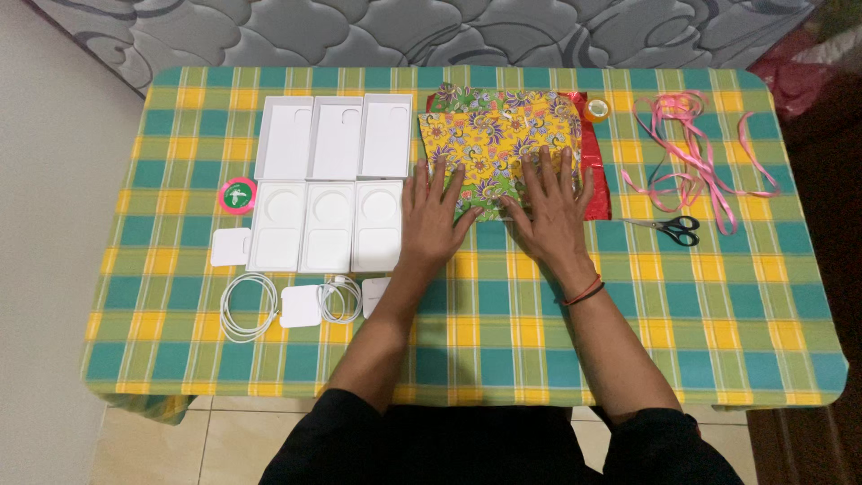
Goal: The person assembles a white iPhone-style box by placing a power adapter and a coiled cable into the bottom tray, then closes the box with the lid. The person then picks up a sheet of patterned wrapping paper and places the assembled box on top of it.
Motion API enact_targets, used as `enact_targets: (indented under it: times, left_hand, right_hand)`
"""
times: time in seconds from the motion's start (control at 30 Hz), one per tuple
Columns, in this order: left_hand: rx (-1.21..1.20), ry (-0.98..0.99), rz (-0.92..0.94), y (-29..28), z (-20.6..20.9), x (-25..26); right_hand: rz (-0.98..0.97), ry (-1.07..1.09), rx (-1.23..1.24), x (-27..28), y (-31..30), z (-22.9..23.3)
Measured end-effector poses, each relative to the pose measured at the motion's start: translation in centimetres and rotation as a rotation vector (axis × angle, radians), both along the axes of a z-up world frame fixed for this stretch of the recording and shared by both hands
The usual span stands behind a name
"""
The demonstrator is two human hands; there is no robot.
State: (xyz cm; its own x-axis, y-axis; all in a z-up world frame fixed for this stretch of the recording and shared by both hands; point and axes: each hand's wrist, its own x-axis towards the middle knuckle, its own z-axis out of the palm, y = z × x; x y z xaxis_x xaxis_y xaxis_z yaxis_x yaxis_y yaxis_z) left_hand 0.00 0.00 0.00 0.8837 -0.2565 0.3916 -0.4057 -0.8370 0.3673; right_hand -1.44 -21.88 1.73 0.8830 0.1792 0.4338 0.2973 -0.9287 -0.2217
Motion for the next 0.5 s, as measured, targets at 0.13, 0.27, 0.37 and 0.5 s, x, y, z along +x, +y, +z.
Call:
enact_targets:
  times: [0.13, 0.27, 0.37, 0.5]
  left_hand:
    - [-0.041, -0.069, -0.016, 0.01, -0.19, -0.31]
    - [-0.063, -0.104, -0.034, 0.09, -0.03, -0.44]
    - [-0.062, -0.107, -0.033, 0.06, 0.01, -0.5]
    - [-0.061, -0.095, -0.033, 0.09, 0.07, -0.49]
  right_hand:
    - [0.005, -0.009, 0.005, -0.23, 0.04, 0.14]
    - [0.006, -0.023, -0.001, -0.15, 0.13, 0.34]
    - [0.002, -0.011, 0.002, -0.17, 0.14, 0.25]
    - [-0.004, -0.005, -0.015, -0.06, 0.11, 0.14]
